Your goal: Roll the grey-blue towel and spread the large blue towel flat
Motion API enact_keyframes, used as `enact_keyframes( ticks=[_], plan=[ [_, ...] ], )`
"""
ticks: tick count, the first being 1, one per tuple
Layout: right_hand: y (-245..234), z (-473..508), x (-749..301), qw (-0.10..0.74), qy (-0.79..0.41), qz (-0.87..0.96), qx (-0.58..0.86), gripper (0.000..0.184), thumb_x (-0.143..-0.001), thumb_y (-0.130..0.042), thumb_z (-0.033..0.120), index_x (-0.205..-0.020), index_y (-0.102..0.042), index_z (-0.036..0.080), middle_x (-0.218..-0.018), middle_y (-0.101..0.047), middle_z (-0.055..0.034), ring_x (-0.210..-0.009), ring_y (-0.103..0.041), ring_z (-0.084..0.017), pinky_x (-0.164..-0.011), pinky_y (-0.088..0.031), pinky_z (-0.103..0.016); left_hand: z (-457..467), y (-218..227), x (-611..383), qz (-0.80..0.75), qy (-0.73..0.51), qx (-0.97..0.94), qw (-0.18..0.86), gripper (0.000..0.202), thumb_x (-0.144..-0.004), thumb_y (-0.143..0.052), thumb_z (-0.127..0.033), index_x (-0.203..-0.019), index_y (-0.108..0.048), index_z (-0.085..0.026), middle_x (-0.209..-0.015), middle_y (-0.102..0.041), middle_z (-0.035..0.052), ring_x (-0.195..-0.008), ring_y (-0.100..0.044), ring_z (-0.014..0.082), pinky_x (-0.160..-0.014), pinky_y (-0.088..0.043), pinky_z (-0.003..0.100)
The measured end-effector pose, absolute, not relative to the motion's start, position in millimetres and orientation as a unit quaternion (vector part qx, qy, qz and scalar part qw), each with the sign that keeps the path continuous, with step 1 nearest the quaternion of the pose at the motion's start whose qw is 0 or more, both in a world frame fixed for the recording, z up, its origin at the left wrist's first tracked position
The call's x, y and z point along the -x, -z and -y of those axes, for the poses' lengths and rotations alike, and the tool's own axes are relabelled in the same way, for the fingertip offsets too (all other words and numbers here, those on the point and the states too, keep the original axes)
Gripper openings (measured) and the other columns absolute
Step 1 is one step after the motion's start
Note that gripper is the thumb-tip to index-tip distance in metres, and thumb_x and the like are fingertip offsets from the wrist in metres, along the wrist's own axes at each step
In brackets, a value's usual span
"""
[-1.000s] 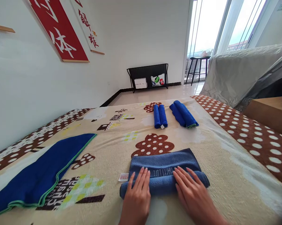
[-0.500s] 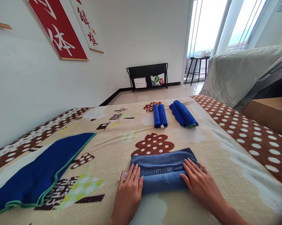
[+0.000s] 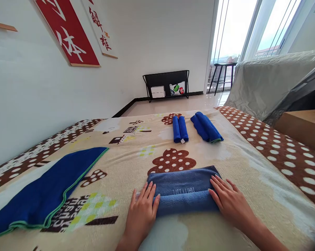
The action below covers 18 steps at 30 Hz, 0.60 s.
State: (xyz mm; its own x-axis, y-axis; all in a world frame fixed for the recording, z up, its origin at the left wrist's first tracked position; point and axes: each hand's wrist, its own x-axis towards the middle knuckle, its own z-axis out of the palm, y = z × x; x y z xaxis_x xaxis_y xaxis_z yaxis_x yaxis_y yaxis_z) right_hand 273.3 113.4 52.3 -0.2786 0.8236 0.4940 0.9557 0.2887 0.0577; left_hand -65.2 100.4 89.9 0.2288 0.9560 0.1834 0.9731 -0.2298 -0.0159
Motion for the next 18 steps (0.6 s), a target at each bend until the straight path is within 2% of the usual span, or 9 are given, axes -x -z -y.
enact_keyframes(
  ticks=[2,4,6,11,15,18],
  plan=[
    [-56,-110,-251,0.195,0.141,0.784,0.572,0.043,-0.102,-0.031,0.040,-0.130,-0.061,0.028,-0.143,-0.040,0.0047,-0.136,-0.043,-0.012,-0.118,-0.031,-0.037,-102,-93,46,0.597,0.083,0.793,0.083,0.047,-0.101,-0.035,-0.031,-0.141,-0.051,-0.014,-0.147,-0.049,0.0094,-0.137,-0.046,0.0293,-0.112,-0.036,0.062],
    [-60,-111,-223,0.181,0.071,0.814,0.548,0.046,-0.102,-0.026,0.039,-0.135,-0.056,0.030,-0.145,-0.038,0.0045,-0.137,-0.042,-0.011,-0.119,-0.033,-0.035,-108,-96,20,0.545,0.088,0.831,0.062,0.048,-0.100,-0.034,-0.025,-0.145,-0.046,-0.015,-0.150,-0.044,0.0075,-0.139,-0.045,0.0250,-0.112,-0.040,0.054],
    [-63,-119,-205,0.156,0.011,0.838,0.523,0.048,-0.102,-0.024,0.045,-0.140,-0.050,0.033,-0.147,-0.035,0.0044,-0.138,-0.041,-0.011,-0.118,-0.036,-0.033,-117,-98,1,0.514,0.078,0.854,0.021,0.049,-0.100,-0.035,-0.027,-0.148,-0.043,-0.018,-0.153,-0.040,0.0051,-0.140,-0.043,0.0223,-0.111,-0.042,0.047],
    [-59,-153,-236,0.137,-0.020,0.814,0.565,0.059,-0.099,-0.019,0.059,-0.144,-0.046,0.031,-0.150,-0.031,0.0010,-0.142,-0.037,-0.013,-0.118,-0.037,-0.036,-134,-89,23,0.605,0.083,0.792,0.007,0.053,-0.102,-0.034,-0.043,-0.147,-0.044,-0.017,-0.153,-0.040,0.0120,-0.141,-0.041,0.0286,-0.110,-0.039,0.056],
    [-54,-162,-268,0.139,-0.023,0.794,0.592,0.064,-0.098,-0.021,0.062,-0.145,-0.047,0.027,-0.149,-0.034,-0.0011,-0.142,-0.037,-0.013,-0.120,-0.035,-0.034,-136,-83,55,0.652,0.081,0.754,-0.007,0.054,-0.101,-0.036,-0.044,-0.148,-0.042,-0.016,-0.153,-0.040,0.0123,-0.142,-0.039,0.0270,-0.113,-0.035,0.058],
    [-62,-148,-267,0.157,-0.006,0.775,0.612,0.059,-0.100,-0.024,0.056,-0.141,-0.052,0.025,-0.148,-0.035,0.0004,-0.142,-0.035,-0.015,-0.121,-0.030,-0.038,-128,-90,60,0.615,0.103,0.781,0.042,0.048,-0.102,-0.037,-0.040,-0.142,-0.050,-0.016,-0.148,-0.048,0.0116,-0.138,-0.046,0.0274,-0.114,-0.032,0.062]
  ],
)
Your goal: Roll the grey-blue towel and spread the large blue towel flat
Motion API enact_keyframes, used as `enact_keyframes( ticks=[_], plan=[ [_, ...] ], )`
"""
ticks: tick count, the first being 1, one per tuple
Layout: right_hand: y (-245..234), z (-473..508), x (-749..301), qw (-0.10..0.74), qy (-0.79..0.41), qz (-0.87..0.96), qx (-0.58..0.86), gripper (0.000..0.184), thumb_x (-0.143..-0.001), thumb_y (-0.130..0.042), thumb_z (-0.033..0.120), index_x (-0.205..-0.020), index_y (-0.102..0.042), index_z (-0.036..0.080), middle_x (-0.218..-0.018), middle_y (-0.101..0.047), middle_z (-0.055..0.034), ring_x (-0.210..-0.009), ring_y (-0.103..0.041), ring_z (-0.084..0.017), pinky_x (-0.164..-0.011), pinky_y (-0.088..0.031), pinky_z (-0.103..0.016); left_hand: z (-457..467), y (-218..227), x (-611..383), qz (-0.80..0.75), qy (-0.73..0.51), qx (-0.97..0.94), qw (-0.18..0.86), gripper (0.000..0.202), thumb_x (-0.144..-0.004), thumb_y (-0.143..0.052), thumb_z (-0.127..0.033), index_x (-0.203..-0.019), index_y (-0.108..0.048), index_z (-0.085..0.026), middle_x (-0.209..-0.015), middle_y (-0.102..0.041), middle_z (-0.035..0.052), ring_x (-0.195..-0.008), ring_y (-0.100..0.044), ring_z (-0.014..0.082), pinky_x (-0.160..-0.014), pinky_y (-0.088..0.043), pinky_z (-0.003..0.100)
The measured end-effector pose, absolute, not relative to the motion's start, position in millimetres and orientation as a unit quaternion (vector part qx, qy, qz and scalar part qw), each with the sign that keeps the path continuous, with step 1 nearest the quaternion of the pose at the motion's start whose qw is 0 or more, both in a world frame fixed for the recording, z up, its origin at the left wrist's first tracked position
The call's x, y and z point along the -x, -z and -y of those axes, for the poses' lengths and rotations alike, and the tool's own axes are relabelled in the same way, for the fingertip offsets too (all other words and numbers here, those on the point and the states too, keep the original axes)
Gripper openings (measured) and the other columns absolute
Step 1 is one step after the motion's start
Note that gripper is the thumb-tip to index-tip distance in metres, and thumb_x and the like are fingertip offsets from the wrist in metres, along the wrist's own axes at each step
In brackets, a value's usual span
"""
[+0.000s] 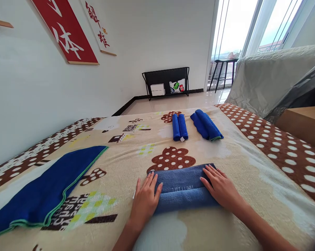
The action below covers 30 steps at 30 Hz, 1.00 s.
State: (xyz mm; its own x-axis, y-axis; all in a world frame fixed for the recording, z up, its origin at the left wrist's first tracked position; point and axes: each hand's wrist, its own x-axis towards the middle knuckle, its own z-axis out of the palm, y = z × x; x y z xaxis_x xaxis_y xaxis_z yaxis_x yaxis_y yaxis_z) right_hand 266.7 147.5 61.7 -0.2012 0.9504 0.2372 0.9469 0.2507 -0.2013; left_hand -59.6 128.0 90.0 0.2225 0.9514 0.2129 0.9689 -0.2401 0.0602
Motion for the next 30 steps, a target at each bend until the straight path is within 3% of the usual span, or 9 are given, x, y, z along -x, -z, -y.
enact_keyframes(
  ticks=[3,6,11,14,18,23,26,28,30],
  plan=[
    [-76,-118,-266,0.209,0.047,0.785,0.581,0.043,-0.100,-0.034,0.046,-0.132,-0.058,0.030,-0.143,-0.042,0.0068,-0.133,-0.041,-0.011,-0.117,-0.030,-0.032,-104,-104,64,0.483,0.151,0.853,0.126,0.046,-0.096,-0.043,-0.019,-0.141,-0.051,-0.019,-0.148,-0.050,0.0081,-0.138,-0.046,0.0245,-0.115,-0.037,0.051],
    [-80,-87,-275,0.272,0.129,0.807,0.507,0.034,-0.098,-0.040,0.033,-0.123,-0.063,0.030,-0.132,-0.051,0.0077,-0.119,-0.047,-0.007,-0.108,-0.032,-0.028,-75,-109,76,0.375,0.157,0.901,0.153,0.068,-0.084,-0.043,-0.005,-0.149,-0.041,-0.023,-0.144,-0.055,0.0044,-0.135,-0.049,0.0203,-0.109,-0.045,0.035],
    [-47,-73,-282,0.302,0.155,0.798,0.498,0.045,-0.095,-0.029,0.017,-0.129,-0.058,0.023,-0.132,-0.052,0.0028,-0.121,-0.047,-0.008,-0.111,-0.027,-0.031,-56,-80,83,0.416,0.186,0.870,0.186,0.078,-0.076,-0.042,-0.003,-0.152,-0.033,-0.017,-0.135,-0.062,0.0062,-0.127,-0.056,0.0200,-0.109,-0.043,0.034],
    [-34,-87,-274,0.315,0.134,0.772,0.535,0.045,-0.091,-0.031,0.011,-0.122,-0.061,0.023,-0.124,-0.056,0.0019,-0.119,-0.047,-0.007,-0.111,-0.025,-0.032,-67,-67,71,0.466,0.209,0.841,0.179,0.067,-0.074,-0.044,-0.003,-0.140,-0.048,-0.016,-0.130,-0.065,0.0068,-0.120,-0.059,0.0216,-0.108,-0.041,0.038],
    [-52,-115,-267,0.284,0.121,0.778,0.546,0.029,-0.081,-0.042,0.010,-0.094,-0.067,0.020,-0.097,-0.061,0.0020,-0.099,-0.049,-0.006,-0.100,-0.028,-0.029,-89,-89,53,0.540,0.181,0.813,0.122,0.048,-0.074,-0.043,0.001,-0.112,-0.063,-0.018,-0.105,-0.070,0.0056,-0.097,-0.064,0.0228,-0.094,-0.047,0.041],
    [-76,-128,-269,0.255,0.145,0.800,0.523,0.016,-0.075,-0.048,0.008,-0.067,-0.060,0.015,-0.068,-0.052,-0.0002,-0.072,-0.042,-0.004,-0.082,-0.027,-0.025,-99,-131,47,0.574,0.041,0.817,0.034,0.036,-0.073,-0.040,0.003,-0.084,-0.065,-0.020,-0.082,-0.067,0.0044,-0.081,-0.063,0.0228,-0.079,-0.050,0.038],
    [-73,-124,-254,0.264,0.180,0.783,0.534,0.023,-0.079,-0.044,0.005,-0.075,-0.065,0.014,-0.077,-0.056,-0.0036,-0.081,-0.047,-0.007,-0.086,-0.029,-0.028,-102,-132,40,0.564,0.040,0.823,0.057,0.043,-0.075,-0.036,0.005,-0.094,-0.068,-0.017,-0.090,-0.068,0.0091,-0.088,-0.064,0.0254,-0.083,-0.050,0.042],
    [-69,-122,-235,0.275,0.201,0.781,0.523,0.033,-0.084,-0.041,0.007,-0.098,-0.069,0.018,-0.103,-0.060,-0.0039,-0.101,-0.050,-0.011,-0.098,-0.031,-0.032,-108,-123,28,0.558,0.059,0.824,0.074,0.053,-0.078,-0.032,0.005,-0.117,-0.064,-0.012,-0.114,-0.067,0.0144,-0.109,-0.062,0.0270,-0.097,-0.047,0.047],
    [-69,-120,-213,0.280,0.212,0.798,0.489,0.039,-0.090,-0.042,0.016,-0.121,-0.063,0.026,-0.129,-0.053,0.0014,-0.121,-0.045,-0.010,-0.109,-0.029,-0.031,-112,-113,12,0.530,0.075,0.841,0.078,0.061,-0.083,-0.032,0.003,-0.138,-0.051,-0.012,-0.138,-0.057,0.0136,-0.129,-0.052,0.0240,-0.110,-0.040,0.044]
  ],
)
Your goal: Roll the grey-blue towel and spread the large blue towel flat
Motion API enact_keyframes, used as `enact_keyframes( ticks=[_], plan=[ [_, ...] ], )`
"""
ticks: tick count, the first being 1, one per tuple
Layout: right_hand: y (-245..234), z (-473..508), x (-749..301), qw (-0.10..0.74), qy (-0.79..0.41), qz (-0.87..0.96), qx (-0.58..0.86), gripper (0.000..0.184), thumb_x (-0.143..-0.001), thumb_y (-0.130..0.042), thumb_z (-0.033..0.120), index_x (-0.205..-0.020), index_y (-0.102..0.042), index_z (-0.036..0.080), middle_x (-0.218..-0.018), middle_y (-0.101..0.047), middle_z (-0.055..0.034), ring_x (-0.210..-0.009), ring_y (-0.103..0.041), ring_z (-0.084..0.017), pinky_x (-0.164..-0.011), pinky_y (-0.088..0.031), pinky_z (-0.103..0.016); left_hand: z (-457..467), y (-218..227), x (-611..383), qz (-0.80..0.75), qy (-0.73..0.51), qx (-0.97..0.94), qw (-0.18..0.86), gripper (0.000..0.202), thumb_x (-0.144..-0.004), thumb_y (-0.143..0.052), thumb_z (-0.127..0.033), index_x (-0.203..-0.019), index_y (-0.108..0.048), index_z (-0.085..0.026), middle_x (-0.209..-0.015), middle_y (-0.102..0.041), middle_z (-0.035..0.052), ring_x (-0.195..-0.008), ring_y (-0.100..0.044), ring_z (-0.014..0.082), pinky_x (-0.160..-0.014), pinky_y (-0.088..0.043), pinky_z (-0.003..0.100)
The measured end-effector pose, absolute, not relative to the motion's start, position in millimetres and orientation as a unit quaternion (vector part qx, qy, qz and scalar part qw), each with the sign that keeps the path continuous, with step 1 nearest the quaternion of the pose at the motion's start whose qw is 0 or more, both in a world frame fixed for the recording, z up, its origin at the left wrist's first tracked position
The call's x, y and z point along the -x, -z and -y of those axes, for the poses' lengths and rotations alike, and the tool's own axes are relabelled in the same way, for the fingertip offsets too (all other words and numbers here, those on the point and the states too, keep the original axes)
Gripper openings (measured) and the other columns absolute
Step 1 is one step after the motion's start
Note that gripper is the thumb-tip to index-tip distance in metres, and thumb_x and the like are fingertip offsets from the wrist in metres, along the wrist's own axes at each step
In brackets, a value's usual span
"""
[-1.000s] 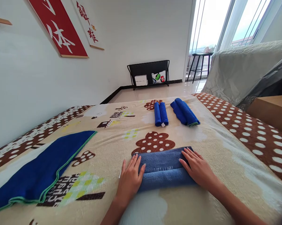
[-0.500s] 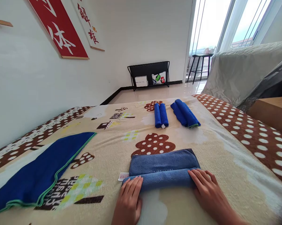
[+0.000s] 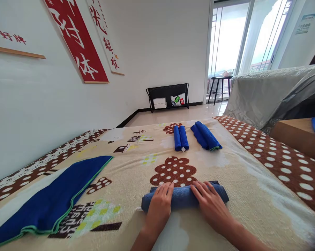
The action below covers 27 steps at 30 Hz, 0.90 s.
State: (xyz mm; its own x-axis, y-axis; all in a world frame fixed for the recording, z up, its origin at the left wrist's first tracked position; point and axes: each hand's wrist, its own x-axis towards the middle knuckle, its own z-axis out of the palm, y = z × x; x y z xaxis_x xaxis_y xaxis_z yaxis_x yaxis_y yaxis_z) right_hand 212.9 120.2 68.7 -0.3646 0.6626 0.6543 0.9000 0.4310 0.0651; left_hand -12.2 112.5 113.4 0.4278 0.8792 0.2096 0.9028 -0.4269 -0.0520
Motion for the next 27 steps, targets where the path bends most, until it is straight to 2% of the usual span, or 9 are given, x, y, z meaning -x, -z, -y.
enact_keyframes(
  ticks=[3,5,7,10,14,17,21,25,27],
  plan=[
    [-73,-119,-196,0.268,0.231,0.834,0.424,0.045,-0.095,-0.043,0.040,-0.137,-0.053,0.028,-0.147,-0.036,0.0066,-0.134,-0.036,-0.008,-0.113,-0.030,-0.026,-116,-100,1,0.481,0.088,0.869,0.074,0.055,-0.094,-0.035,-0.012,-0.149,-0.039,-0.018,-0.152,-0.045,0.0056,-0.141,-0.041,0.0188,-0.118,-0.034,0.036],
    [-77,-119,-203,0.241,0.251,0.853,0.390,0.056,-0.094,-0.043,0.052,-0.143,-0.047,0.025,-0.152,-0.029,0.0045,-0.139,-0.032,-0.009,-0.112,-0.031,-0.027,-115,-91,12,0.473,0.094,0.873,0.075,0.052,-0.101,-0.035,-0.029,-0.152,-0.034,-0.021,-0.155,-0.041,0.0045,-0.142,-0.039,0.0207,-0.117,-0.036,0.040],
    [-78,-119,-225,0.207,0.265,0.860,0.385,0.063,-0.093,-0.042,0.057,-0.147,-0.043,0.023,-0.154,-0.024,0.0036,-0.142,-0.028,-0.010,-0.113,-0.029,-0.027,-114,-82,39,0.494,0.096,0.860,0.083,0.054,-0.102,-0.036,-0.043,-0.153,-0.033,-0.024,-0.155,-0.041,0.0055,-0.140,-0.042,0.0235,-0.112,-0.040,0.045],
    [-70,-118,-268,0.184,0.270,0.846,0.422,0.066,-0.092,-0.045,0.056,-0.148,-0.040,0.022,-0.154,-0.024,0.0043,-0.144,-0.026,-0.008,-0.116,-0.024,-0.026,-112,-71,88,0.533,0.087,0.835,0.102,0.059,-0.100,-0.038,-0.050,-0.154,-0.030,-0.026,-0.153,-0.044,0.0053,-0.138,-0.045,0.0231,-0.109,-0.040,0.045],
    [-55,-116,-302,0.182,0.265,0.835,0.446,0.066,-0.090,-0.047,0.051,-0.148,-0.040,0.021,-0.153,-0.026,0.0039,-0.144,-0.025,-0.008,-0.118,-0.018,-0.027,-102,-70,110,0.523,0.085,0.832,0.165,0.065,-0.099,-0.045,-0.044,-0.156,-0.021,-0.028,-0.156,-0.039,0.0047,-0.142,-0.038,0.0251,-0.112,-0.028,0.052],
    [-48,-116,-298,0.197,0.245,0.833,0.455,0.060,-0.088,-0.047,0.040,-0.145,-0.044,0.020,-0.152,-0.028,0.0037,-0.142,-0.027,-0.009,-0.118,-0.017,-0.028,-93,-76,90,0.527,0.106,0.815,0.217,0.066,-0.093,-0.050,-0.028,-0.155,-0.026,-0.025,-0.158,-0.035,0.0098,-0.144,-0.032,0.0300,-0.111,-0.022,0.055],
    [-50,-119,-280,0.250,0.183,0.802,0.511,0.045,-0.085,-0.043,0.021,-0.127,-0.059,0.024,-0.139,-0.047,0.0049,-0.131,-0.040,-0.008,-0.115,-0.020,-0.030,-89,-81,63,0.521,0.126,0.822,0.194,0.063,-0.085,-0.044,-0.004,-0.145,-0.046,-0.023,-0.140,-0.057,0.0077,-0.128,-0.050,0.0254,-0.107,-0.030,0.047],
    [-63,-119,-271,0.246,0.166,0.794,0.530,0.029,-0.085,-0.046,0.018,-0.105,-0.066,0.025,-0.118,-0.059,0.0060,-0.111,-0.051,-0.006,-0.110,-0.025,-0.032,-93,-90,61,0.547,0.106,0.820,0.133,0.055,-0.078,-0.046,-0.001,-0.128,-0.061,-0.018,-0.119,-0.066,0.0077,-0.110,-0.058,0.0259,-0.102,-0.039,0.045],
    [-68,-118,-261,0.245,0.169,0.791,0.535,0.027,-0.083,-0.047,0.015,-0.100,-0.067,0.021,-0.117,-0.060,0.0041,-0.110,-0.051,-0.007,-0.109,-0.027,-0.033,-95,-97,56,0.556,0.101,0.815,0.126,0.052,-0.076,-0.046,-0.001,-0.122,-0.063,-0.017,-0.112,-0.067,0.0089,-0.107,-0.059,0.0270,-0.100,-0.042,0.046]
  ],
)
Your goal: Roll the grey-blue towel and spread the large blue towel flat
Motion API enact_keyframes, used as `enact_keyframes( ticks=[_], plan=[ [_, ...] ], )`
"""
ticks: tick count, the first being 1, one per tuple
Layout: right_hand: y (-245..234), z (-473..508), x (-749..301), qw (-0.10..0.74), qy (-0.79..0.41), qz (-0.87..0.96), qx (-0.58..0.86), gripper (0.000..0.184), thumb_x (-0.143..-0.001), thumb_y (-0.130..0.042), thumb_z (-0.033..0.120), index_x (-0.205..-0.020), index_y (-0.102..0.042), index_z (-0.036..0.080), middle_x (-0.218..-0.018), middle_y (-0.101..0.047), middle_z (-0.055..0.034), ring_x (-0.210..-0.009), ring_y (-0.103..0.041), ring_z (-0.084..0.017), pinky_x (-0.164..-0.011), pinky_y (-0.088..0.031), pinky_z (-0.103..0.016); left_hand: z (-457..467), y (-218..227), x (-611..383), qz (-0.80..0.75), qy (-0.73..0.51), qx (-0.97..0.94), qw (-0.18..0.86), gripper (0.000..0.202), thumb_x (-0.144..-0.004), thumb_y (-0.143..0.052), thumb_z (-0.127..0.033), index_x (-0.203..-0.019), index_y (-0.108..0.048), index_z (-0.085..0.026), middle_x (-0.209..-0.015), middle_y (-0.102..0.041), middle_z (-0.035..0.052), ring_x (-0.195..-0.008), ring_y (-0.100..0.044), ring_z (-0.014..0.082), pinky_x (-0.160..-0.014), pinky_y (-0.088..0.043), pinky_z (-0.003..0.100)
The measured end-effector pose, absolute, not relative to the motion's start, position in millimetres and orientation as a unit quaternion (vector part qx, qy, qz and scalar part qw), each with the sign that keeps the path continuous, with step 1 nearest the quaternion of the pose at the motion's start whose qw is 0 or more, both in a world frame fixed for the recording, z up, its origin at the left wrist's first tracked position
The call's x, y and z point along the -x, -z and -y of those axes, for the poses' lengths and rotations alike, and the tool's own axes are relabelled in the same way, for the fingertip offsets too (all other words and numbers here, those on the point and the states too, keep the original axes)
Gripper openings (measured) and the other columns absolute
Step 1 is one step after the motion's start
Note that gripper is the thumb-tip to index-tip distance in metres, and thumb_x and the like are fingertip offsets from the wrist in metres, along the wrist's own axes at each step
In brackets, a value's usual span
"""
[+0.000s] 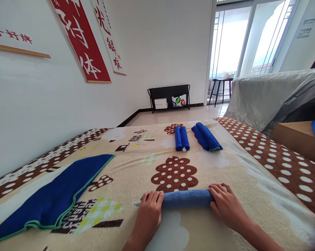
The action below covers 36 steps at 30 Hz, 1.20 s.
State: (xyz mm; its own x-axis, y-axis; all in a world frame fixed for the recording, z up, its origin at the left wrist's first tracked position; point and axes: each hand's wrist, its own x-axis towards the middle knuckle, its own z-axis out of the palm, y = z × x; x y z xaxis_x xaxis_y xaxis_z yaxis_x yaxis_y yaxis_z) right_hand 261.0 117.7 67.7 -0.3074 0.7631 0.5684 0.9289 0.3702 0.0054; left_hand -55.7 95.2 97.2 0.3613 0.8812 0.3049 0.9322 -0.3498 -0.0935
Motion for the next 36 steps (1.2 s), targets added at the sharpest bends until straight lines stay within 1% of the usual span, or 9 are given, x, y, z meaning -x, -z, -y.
enact_keyframes(
  ticks=[4,8,10,13,17,23,28,33,36],
  plan=[
    [-65,-120,-215,0.253,0.196,0.797,0.513,0.044,-0.082,-0.047,0.015,-0.123,-0.062,0.020,-0.135,-0.049,0.0004,-0.127,-0.044,-0.014,-0.109,-0.029,-0.034,-104,-104,20,0.545,0.093,0.827,0.103,0.058,-0.076,-0.044,-0.002,-0.132,-0.057,-0.012,-0.122,-0.062,0.0137,-0.116,-0.055,0.0295,-0.105,-0.040,0.048],
    [-53,-130,-176,0.245,0.205,0.825,0.465,0.046,-0.087,-0.051,0.034,-0.130,-0.060,0.018,-0.140,-0.045,-0.0028,-0.127,-0.044,-0.016,-0.109,-0.035,-0.032,-118,-97,-9,0.498,0.084,0.862,0.055,0.054,-0.085,-0.047,-0.018,-0.139,-0.051,-0.012,-0.137,-0.057,0.0131,-0.128,-0.049,0.0279,-0.112,-0.035,0.044],
    [-50,-135,-176,0.237,0.203,0.839,0.445,0.049,-0.089,-0.052,0.044,-0.130,-0.060,0.019,-0.141,-0.044,-0.0019,-0.127,-0.045,-0.015,-0.110,-0.036,-0.032,-123,-94,-6,0.485,0.080,0.870,0.034,0.059,-0.086,-0.052,-0.028,-0.143,-0.046,-0.015,-0.143,-0.053,0.0111,-0.133,-0.046,0.0278,-0.114,-0.033,0.045],
    [-50,-139,-198,0.224,0.197,0.857,0.421,0.060,-0.091,-0.047,0.057,-0.140,-0.051,0.024,-0.148,-0.036,0.0030,-0.132,-0.041,-0.013,-0.112,-0.037,-0.031,-123,-95,16,0.477,0.075,0.876,0.010,0.073,-0.084,-0.058,-0.032,-0.152,-0.033,-0.024,-0.153,-0.043,0.0070,-0.140,-0.038,0.0268,-0.117,-0.028,0.047],
    [-54,-137,-240,0.199,0.182,0.863,0.428,0.068,-0.093,-0.042,0.058,-0.151,-0.036,0.023,-0.154,-0.024,0.0009,-0.140,-0.035,-0.014,-0.113,-0.036,-0.034,-122,-97,44,0.495,0.070,0.866,-0.009,0.070,-0.090,-0.057,-0.041,-0.153,-0.029,-0.030,-0.155,-0.040,0.0076,-0.142,-0.036,0.0286,-0.117,-0.027,0.052],
    [-55,-138,-288,0.107,-0.016,0.877,0.468,0.068,-0.097,-0.029,0.060,-0.158,-0.012,0.034,-0.156,-0.017,0.0031,-0.148,-0.024,-0.012,-0.122,-0.030,-0.039,-136,-88,79,0.498,0.090,0.862,-0.038,0.069,-0.090,-0.059,-0.049,-0.151,-0.035,-0.029,-0.155,-0.041,0.0087,-0.142,-0.037,0.0302,-0.112,-0.032,0.050],
    [-66,-144,-298,0.101,-0.121,0.869,0.470,0.071,-0.094,-0.035,0.064,-0.157,-0.017,0.035,-0.155,-0.021,-0.0018,-0.148,-0.024,-0.014,-0.125,-0.025,-0.042,-147,-92,98,0.470,0.093,0.876,-0.051,0.065,-0.087,-0.064,-0.049,-0.146,-0.042,-0.031,-0.152,-0.044,0.0069,-0.142,-0.037,0.0248,-0.113,-0.031,0.042],
    [-77,-142,-301,0.121,-0.123,0.859,0.481,0.065,-0.093,-0.045,0.052,-0.153,-0.033,0.028,-0.148,-0.034,-0.0068,-0.140,-0.037,-0.012,-0.122,-0.032,-0.032,-141,-94,113,0.506,0.119,0.853,-0.032,0.056,-0.087,-0.064,-0.050,-0.136,-0.053,-0.025,-0.139,-0.050,0.0130,-0.131,-0.043,0.0308,-0.109,-0.031,0.051],
    [-88,-141,-303,0.125,-0.124,0.851,0.495,0.057,-0.093,-0.046,0.048,-0.147,-0.043,0.029,-0.142,-0.043,-0.0057,-0.133,-0.045,-0.011,-0.119,-0.036,-0.029,-134,-95,122,0.516,0.129,0.845,-0.046,0.050,-0.090,-0.061,-0.041,-0.136,-0.053,-0.025,-0.131,-0.056,0.0106,-0.122,-0.050,0.0275,-0.104,-0.036,0.047]
  ],
)
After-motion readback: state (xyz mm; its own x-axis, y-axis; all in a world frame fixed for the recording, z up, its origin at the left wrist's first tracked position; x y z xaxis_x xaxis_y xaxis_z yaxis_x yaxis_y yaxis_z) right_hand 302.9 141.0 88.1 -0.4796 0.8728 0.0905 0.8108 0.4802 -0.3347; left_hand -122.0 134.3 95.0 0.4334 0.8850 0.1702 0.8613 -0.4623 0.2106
